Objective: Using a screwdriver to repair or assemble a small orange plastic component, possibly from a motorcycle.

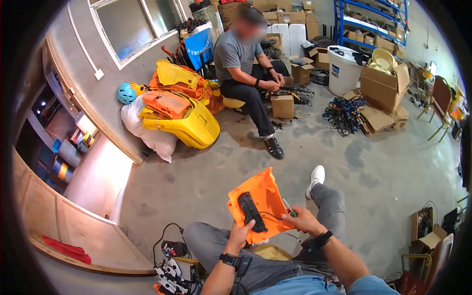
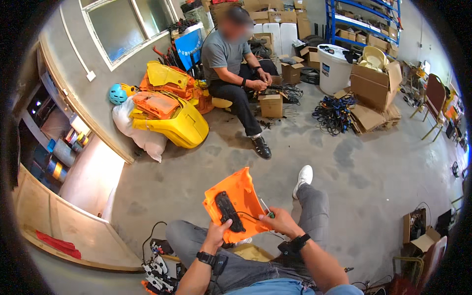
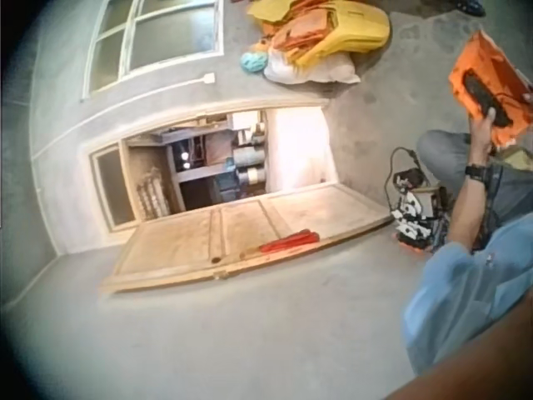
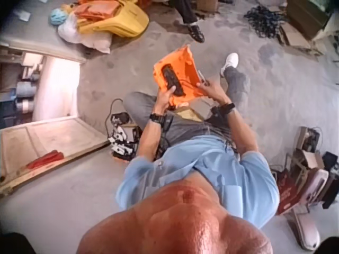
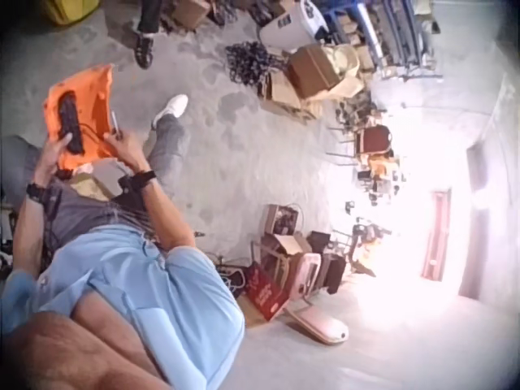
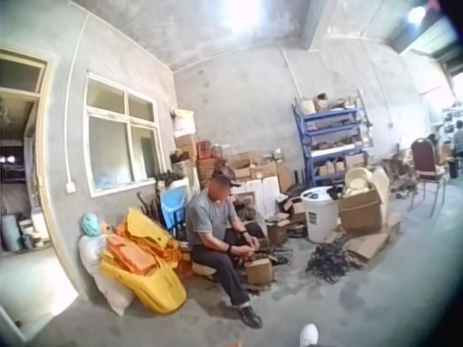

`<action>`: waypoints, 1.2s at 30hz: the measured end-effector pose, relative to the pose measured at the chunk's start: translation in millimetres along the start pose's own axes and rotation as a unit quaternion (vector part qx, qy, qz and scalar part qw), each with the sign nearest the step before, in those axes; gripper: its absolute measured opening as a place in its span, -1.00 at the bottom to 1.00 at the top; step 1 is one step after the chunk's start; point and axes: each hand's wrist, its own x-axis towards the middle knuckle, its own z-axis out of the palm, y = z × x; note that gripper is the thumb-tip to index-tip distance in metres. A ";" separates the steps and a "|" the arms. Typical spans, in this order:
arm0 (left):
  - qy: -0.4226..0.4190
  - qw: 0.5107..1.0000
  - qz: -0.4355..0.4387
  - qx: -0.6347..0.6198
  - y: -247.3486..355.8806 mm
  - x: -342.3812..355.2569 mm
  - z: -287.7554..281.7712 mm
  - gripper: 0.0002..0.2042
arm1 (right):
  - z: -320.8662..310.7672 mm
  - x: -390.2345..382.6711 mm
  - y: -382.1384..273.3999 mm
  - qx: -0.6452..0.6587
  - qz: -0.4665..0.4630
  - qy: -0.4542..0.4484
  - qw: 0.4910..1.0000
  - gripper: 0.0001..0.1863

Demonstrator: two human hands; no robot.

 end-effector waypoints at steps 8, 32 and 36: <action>0.030 0.997 -0.043 0.055 -7.2 8.9 0.1 -0.62 | 6.5 56.7 69.6 0.107 0.023 -0.082 0.991 -0.55; 0.097 0.967 -0.124 0.201 2.9 -3.1 15.5 -0.63 | 22.4 96.0 78.0 0.145 0.040 -0.184 0.971 -0.46; 0.092 0.965 -0.130 0.209 -2.1 1.9 7.4 -0.64 | 25.8 98.8 86.9 0.124 0.037 -0.168 0.977 -0.42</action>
